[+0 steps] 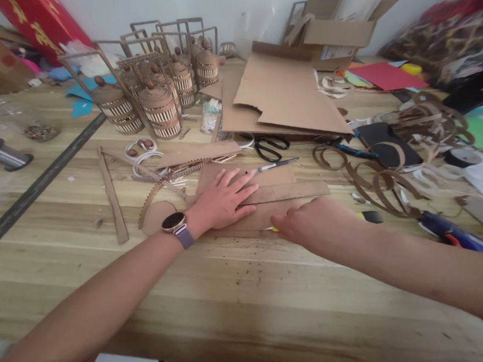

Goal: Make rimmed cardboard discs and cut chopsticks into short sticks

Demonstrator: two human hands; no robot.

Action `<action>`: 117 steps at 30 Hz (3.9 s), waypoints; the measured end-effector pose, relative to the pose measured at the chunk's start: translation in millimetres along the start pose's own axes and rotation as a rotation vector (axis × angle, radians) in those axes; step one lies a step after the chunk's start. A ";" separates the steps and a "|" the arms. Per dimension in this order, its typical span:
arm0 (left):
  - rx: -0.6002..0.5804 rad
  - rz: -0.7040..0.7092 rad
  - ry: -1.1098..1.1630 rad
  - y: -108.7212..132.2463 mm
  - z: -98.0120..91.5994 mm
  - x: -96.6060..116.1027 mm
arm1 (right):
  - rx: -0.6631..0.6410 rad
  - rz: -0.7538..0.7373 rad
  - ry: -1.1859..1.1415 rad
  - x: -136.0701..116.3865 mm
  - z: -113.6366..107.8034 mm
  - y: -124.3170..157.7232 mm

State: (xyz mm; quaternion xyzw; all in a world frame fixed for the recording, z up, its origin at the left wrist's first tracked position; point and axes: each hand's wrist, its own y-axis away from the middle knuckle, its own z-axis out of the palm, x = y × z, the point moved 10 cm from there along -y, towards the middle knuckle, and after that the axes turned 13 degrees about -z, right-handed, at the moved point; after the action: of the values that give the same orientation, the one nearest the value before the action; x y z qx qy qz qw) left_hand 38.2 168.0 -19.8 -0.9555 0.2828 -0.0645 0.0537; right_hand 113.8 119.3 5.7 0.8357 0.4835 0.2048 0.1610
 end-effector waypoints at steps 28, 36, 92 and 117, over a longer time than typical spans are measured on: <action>-0.033 0.003 -0.007 0.4 2.8 0.1 | -0.050 0.035 -0.017 20.7 25.4 26.9; -0.033 -0.003 0.000 -0.1 2.3 -0.4 | -0.047 0.039 -0.005 23.7 28.9 33.7; 0.022 -0.002 0.005 0.7 -3.1 3.3 | 0.220 -0.031 -0.155 -7.6 -6.7 -27.5; 0.010 0.014 -0.004 1.1 -1.7 2.8 | 0.006 -0.119 -0.045 -27.0 -20.6 -32.1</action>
State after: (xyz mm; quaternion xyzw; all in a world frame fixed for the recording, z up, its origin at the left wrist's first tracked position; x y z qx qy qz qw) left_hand 39.7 165.5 -18.0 -0.9534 0.2889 -0.0638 0.0593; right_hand 67.7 112.6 3.4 0.8102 0.5293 0.1747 0.1813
